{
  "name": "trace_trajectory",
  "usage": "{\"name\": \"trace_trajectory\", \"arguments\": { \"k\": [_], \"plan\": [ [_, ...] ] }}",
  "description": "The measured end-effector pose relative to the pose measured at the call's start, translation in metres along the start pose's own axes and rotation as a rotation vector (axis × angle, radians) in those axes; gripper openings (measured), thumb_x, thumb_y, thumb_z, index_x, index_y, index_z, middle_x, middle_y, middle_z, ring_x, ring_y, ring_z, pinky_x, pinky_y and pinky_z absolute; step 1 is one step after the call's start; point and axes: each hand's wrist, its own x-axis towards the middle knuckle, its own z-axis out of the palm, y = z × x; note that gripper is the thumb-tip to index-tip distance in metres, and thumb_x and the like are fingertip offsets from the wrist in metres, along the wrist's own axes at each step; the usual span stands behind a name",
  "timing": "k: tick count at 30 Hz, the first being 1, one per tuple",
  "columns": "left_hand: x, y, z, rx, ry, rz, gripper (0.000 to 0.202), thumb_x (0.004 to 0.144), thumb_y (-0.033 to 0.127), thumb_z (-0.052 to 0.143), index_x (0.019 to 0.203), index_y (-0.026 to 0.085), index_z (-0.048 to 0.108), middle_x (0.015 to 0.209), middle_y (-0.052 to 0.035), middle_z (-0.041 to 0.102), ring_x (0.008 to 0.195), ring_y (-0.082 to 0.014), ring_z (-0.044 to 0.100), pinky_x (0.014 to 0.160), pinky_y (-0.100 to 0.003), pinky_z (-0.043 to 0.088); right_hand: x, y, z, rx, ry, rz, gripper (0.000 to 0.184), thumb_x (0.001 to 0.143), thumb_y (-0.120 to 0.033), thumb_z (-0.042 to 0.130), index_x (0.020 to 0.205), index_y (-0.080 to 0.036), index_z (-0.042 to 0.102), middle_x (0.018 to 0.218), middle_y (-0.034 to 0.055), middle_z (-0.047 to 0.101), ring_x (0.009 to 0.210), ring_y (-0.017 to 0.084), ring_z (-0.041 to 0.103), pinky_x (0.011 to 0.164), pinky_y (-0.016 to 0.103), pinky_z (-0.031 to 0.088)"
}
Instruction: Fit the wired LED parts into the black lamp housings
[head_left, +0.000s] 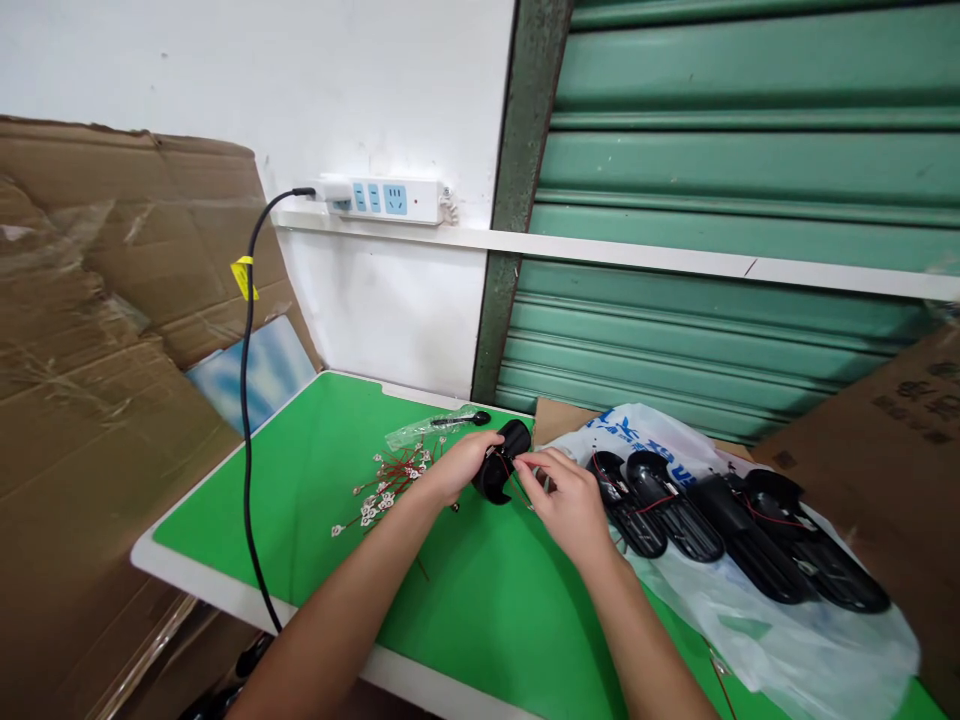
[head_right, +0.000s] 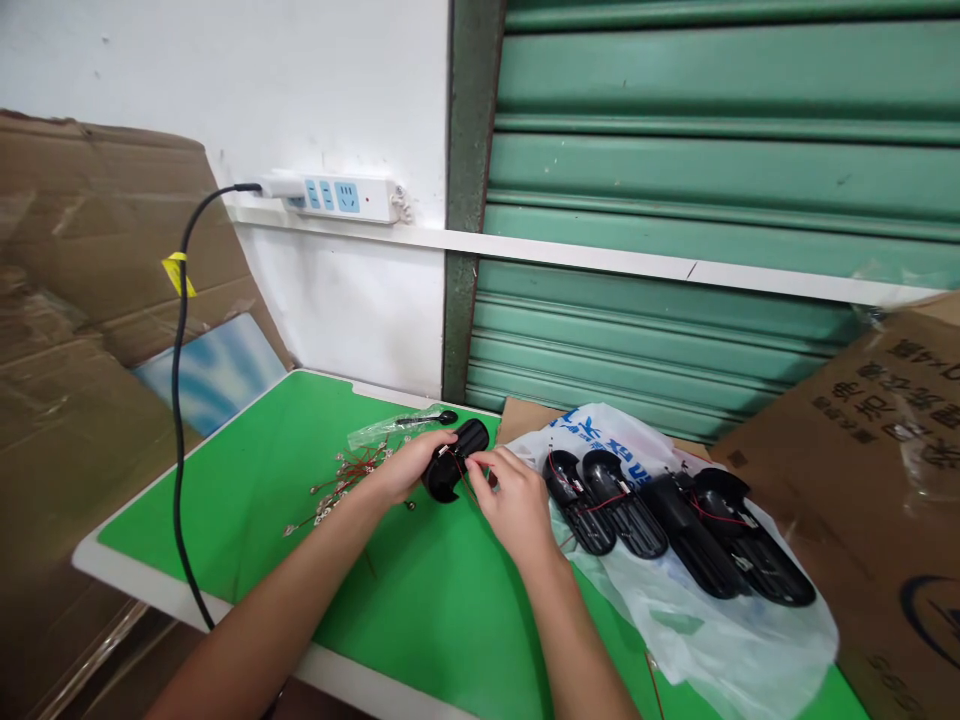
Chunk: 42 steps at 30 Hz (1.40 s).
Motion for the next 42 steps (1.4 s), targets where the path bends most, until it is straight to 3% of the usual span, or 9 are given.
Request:
{"name": "trace_trajectory", "arguments": {
  "k": [7,13,24,27,32,37,42],
  "plan": [
    [0.005,-0.007,0.001,0.077,0.002,0.116,0.027,0.068,0.039,0.057,0.08,0.014,0.061,0.084,-0.0036,0.062,0.084,-0.018,0.052,0.078,-0.028,0.039,-0.001,-0.003,0.005,-0.023,0.053,0.068,0.008,0.093,-0.016,0.061,0.088,-0.017,0.067,0.077,-0.0001,0.066,0.061,0.011,0.059,0.056,0.023,0.043],
    [-0.001,-0.003,0.011,0.166,0.068,0.197,0.025,0.076,0.031,0.05,0.085,0.013,0.065,0.088,-0.0046,0.064,0.088,-0.0193,0.055,0.082,-0.028,0.042,-0.002,-0.006,0.01,-0.084,0.099,0.029,0.008,0.095,-0.016,0.057,0.091,-0.016,0.064,0.08,0.0015,0.065,0.069,0.013,0.062,0.059,0.023,0.043],
    [-0.003,-0.006,0.019,0.203,0.172,0.214,0.028,0.083,0.027,0.043,0.09,0.014,0.067,0.102,-0.0081,0.068,0.103,-0.0223,0.056,0.093,-0.029,0.041,0.0,-0.007,0.014,-0.076,0.168,-0.033,0.008,0.097,-0.015,0.055,0.095,-0.016,0.063,0.081,0.0037,0.066,0.072,0.015,0.064,0.066,0.025,0.047],
    [-0.003,-0.006,0.019,0.217,0.169,0.231,0.026,0.084,0.027,0.044,0.088,0.014,0.067,0.098,-0.0074,0.067,0.099,-0.0214,0.056,0.089,-0.028,0.041,0.0,-0.003,0.013,-0.056,0.155,-0.04,0.009,0.097,-0.017,0.056,0.095,-0.017,0.064,0.08,0.0038,0.067,0.068,0.015,0.064,0.063,0.026,0.048],
    [-0.004,-0.001,0.015,0.213,0.043,0.212,0.018,0.082,0.024,0.051,0.09,0.013,0.063,0.083,-0.0024,0.059,0.08,-0.0159,0.05,0.074,-0.026,0.037,0.002,-0.001,0.008,-0.067,0.094,-0.019,0.012,0.097,-0.02,0.055,0.092,-0.018,0.065,0.079,0.0028,0.067,0.064,0.015,0.063,0.059,0.026,0.048],
    [-0.003,0.0,0.009,0.15,0.084,0.044,0.018,0.081,0.021,0.049,0.091,0.012,0.061,0.075,-0.0004,0.053,0.068,-0.0138,0.046,0.065,-0.025,0.033,0.003,-0.003,0.0,0.003,0.154,0.093,0.012,0.097,-0.022,0.057,0.09,-0.017,0.065,0.08,0.0024,0.067,0.068,0.013,0.064,0.059,0.022,0.049],
    [-0.004,-0.002,0.009,0.129,0.08,0.017,0.019,0.078,0.023,0.051,0.091,0.012,0.06,0.074,0.0005,0.052,0.068,-0.0131,0.044,0.064,-0.025,0.032,0.0,-0.001,0.0,-0.025,0.036,0.087,0.012,0.096,-0.021,0.058,0.088,-0.018,0.066,0.081,0.001,0.068,0.071,0.014,0.065,0.065,0.025,0.048]
  ]
}}
